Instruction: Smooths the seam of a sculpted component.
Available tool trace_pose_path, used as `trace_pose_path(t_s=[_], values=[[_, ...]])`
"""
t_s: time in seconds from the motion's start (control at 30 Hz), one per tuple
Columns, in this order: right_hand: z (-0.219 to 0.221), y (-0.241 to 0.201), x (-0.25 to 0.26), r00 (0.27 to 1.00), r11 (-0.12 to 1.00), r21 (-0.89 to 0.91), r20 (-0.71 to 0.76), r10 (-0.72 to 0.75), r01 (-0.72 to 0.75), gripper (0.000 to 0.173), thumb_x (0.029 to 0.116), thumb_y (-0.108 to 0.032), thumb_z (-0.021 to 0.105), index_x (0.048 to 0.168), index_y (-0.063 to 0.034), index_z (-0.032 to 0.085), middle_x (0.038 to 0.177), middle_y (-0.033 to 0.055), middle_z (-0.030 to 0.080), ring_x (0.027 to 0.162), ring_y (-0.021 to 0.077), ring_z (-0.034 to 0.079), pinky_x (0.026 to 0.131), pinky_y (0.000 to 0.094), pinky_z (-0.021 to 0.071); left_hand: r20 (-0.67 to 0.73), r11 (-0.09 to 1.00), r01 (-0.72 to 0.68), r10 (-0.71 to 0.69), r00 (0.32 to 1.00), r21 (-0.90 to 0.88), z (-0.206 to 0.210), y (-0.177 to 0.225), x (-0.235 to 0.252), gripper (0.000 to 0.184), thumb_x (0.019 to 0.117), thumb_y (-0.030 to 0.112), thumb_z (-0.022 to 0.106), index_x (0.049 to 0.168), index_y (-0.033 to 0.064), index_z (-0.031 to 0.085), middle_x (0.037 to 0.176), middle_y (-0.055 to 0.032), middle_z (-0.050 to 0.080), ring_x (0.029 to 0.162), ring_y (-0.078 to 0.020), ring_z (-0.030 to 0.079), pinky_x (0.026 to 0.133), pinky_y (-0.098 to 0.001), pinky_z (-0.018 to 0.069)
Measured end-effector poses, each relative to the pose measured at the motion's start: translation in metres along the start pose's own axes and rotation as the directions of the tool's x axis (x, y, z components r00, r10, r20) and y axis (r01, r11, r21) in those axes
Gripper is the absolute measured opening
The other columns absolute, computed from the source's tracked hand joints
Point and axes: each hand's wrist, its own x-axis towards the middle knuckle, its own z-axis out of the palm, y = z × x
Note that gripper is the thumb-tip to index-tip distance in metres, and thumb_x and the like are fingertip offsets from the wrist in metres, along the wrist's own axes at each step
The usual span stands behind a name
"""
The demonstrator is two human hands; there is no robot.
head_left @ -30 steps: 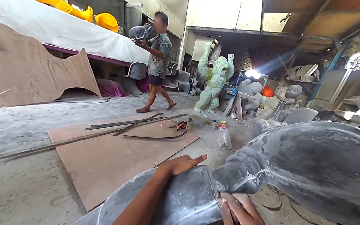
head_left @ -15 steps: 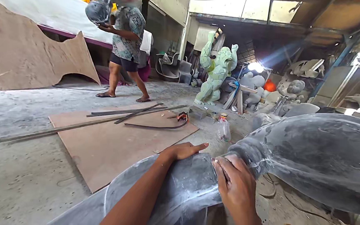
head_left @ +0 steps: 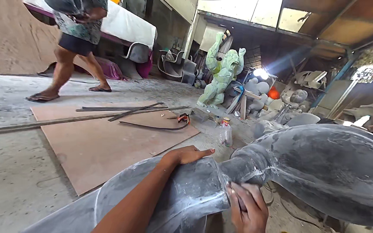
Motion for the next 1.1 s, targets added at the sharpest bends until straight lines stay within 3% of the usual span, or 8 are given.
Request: trace_pose_path(t_s=[0.13,0.3,0.5,0.57,0.7,0.83,0.97,1.1], values=[[0.01,-0.01,0.031,0.994,0.997,-0.048,0.09,0.057,-0.053,0.017,0.0946,-0.028,0.069,0.102,-0.0186,0.081,0.099,-0.0012,0.071,0.093,0.011,0.066,0.078,0.0293,0.058,0.018,1.0,-0.018,0.018,1.0,0.017,-0.001,-0.002,0.0,0.092,0.0869,0.089,0.03,0.092,0.0094,0.076,0.086,-0.0102,0.072,0.086,-0.0214,0.07,0.081,-0.0509,0.0552],[0.009,0.006,0.003,0.997,1.0,-0.005,-0.075,0.003,-0.003,0.014,0.0933,-0.025,0.069,0.099,-0.0159,0.079,0.094,0.0001,0.068,0.09,0.0087,0.065,0.08,0.0239,0.0573,0.002,1.0,-0.005,0.005,1.0,0.002,-0.006,-0.001,0.001,0.089,0.086,0.089,0.033,0.092,0.0111,0.076,0.086,-0.0086,0.072,0.086,-0.0199,0.07,0.082,-0.0492,0.0553],[0.021,-0.013,-0.007,0.958,0.98,0.058,-0.204,0.2,-0.192,0.015,0.0892,-0.018,0.072,0.098,-0.0074,0.079,0.096,0.0044,0.066,0.085,0.005,0.064,0.073,0.0164,0.0561,0.011,1.0,-0.01,0.01,1.0,-0.016,-0.008,-0.011,0.008,0.091,0.0837,0.092,0.033,0.093,0.012,0.076,0.087,-0.009,0.073,0.086,-0.0206,0.071,0.082,-0.0501,0.0566],[0.018,-0.012,-0.011,0.958,0.977,0.063,-0.192,0.213,-0.204,0.015,0.0887,-0.018,0.073,0.097,-0.0087,0.079,0.095,0.0035,0.067,0.087,0.0054,0.065,0.075,0.0175,0.0571,-0.002,0.999,-0.021,0.021,1.0,-0.028,-0.006,-0.011,0.008,0.09,0.0846,0.09,0.033,0.094,0.0118,0.076,0.087,-0.0095,0.072,0.086,-0.021,0.07,0.081,-0.0499,0.0557],[0.016,-0.011,0.034,0.929,0.944,-0.007,-0.182,0.323,-0.33,0.014,0.0909,-0.022,0.073,0.096,-0.0094,0.077,0.09,0.0007,0.067,0.074,0.0054,0.063,0.061,0.0225,0.0559,0.024,0.999,-0.012,0.012,1.0,-0.036,-0.005,-0.011,0.007,0.09,0.0851,0.09,0.034,0.091,0.0113,0.076,0.085,-0.0092,0.073,0.085,-0.0207,0.071,0.081,-0.0495,0.0569],[0.011,-0.043,0.011,0.93,0.931,-0.031,-0.061,0.362,-0.364,0.015,0.0887,-0.019,0.073,0.098,-0.0097,0.08,0.095,0.0021,0.069,0.083,0.0074,0.066,0.069,0.0239,0.0587,0.009,0.999,-0.029,0.029,1.0,-0.021,-0.007,-0.014,0.008,0.09,0.0839,0.091,0.033,0.09,0.0126,0.076,0.082,-0.0075,0.071,0.082,-0.0194,0.07,0.078,-0.0483,0.056],[0.007,-0.02,0.038,0.898,0.892,-0.11,-0.102,0.429,-0.439,0.017,0.091,-0.03,0.073,0.096,-0.0145,0.077,0.09,-0.0027,0.067,0.071,0.0052,0.063,0.059,0.0263,0.0562,0.019,0.999,-0.035,0.035,0.999,-0.026,-0.006,-0.017,0.008,0.089,0.0846,0.091,0.032,0.09,0.0132,0.077,0.085,-0.0078,0.073,0.085,-0.0198,0.071,0.08,-0.0489,0.0572],[0.003,-0.044,0.024,0.905,0.888,-0.175,-0.04,0.425,-0.425,0.016,0.0904,-0.027,0.071,0.1,-0.0156,0.079,0.093,-0.0024,0.068,0.078,0.0062,0.065,0.063,0.0267,0.0576,-0.002,0.999,-0.049,0.049,0.999,-0.021,-0.004,-0.018,0.009,0.089,0.0839,0.091,0.032,0.089,0.0147,0.076,0.081,-0.0064,0.071,0.081,-0.0186,0.07,0.076,-0.0481,0.0563]])
